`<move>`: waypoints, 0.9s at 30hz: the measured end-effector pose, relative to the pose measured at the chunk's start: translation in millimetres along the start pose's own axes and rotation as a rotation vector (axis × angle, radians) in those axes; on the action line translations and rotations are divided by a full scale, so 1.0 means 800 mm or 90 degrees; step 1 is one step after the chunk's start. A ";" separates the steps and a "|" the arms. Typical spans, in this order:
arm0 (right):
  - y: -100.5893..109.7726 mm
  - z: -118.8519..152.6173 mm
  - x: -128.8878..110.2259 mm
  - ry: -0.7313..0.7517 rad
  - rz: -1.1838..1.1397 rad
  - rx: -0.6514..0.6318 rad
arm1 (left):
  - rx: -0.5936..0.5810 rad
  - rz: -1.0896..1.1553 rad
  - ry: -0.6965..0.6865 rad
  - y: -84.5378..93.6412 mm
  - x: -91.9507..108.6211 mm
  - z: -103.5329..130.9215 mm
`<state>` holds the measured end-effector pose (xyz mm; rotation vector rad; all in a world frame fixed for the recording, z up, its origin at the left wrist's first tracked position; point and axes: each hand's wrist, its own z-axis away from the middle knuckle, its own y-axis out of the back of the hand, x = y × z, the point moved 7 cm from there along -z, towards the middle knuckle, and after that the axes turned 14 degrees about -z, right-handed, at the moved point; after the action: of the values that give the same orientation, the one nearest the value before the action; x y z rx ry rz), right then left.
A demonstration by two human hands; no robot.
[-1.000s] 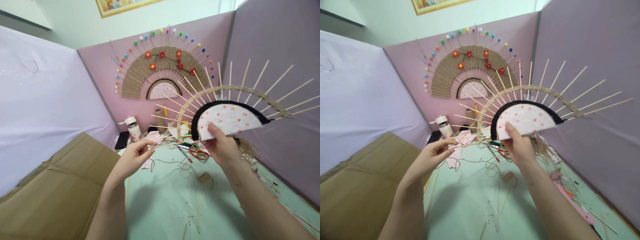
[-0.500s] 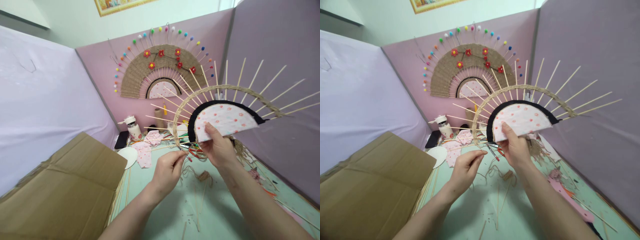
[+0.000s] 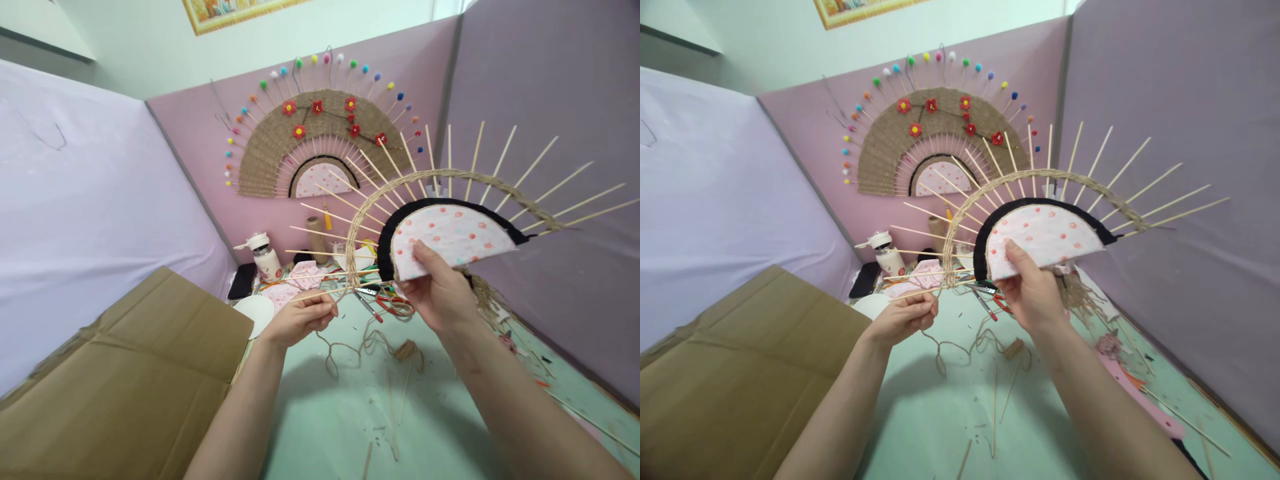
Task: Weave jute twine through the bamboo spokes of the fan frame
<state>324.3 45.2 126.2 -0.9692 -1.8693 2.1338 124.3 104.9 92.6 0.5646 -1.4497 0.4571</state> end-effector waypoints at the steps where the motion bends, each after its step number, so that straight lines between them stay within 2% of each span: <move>1: 0.000 0.000 0.000 0.001 -0.003 0.001 | -0.012 -0.001 -0.001 0.001 0.000 0.001; 4: -0.001 0.000 -0.002 0.007 -0.007 -0.002 | -0.027 -0.007 0.005 0.001 -0.003 0.001; 6: -0.002 0.001 0.000 0.007 -0.002 -0.001 | -0.031 -0.008 0.008 -0.006 -0.005 -0.002; 13: -0.005 0.014 0.026 -0.030 0.006 -0.004 | -0.091 0.031 0.006 -0.073 -0.011 -0.012; 15: -0.005 0.019 0.034 -0.057 0.010 -0.004 | -0.075 0.040 0.000 -0.079 -0.011 -0.014; 18: -0.004 0.021 0.039 -0.079 0.016 0.001 | -0.011 0.034 0.002 -0.064 -0.012 -0.017; 21: -0.005 0.020 0.035 -0.075 0.031 -0.004 | 0.057 0.033 0.046 -0.033 -0.020 -0.020; 27: -0.008 0.017 0.033 -0.087 0.101 -0.041 | 0.117 0.070 0.099 0.021 -0.026 -0.014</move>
<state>294.3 48.4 122.4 -1.0410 -1.9961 2.2966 121.5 125.9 72.5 0.5834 -1.3020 0.7107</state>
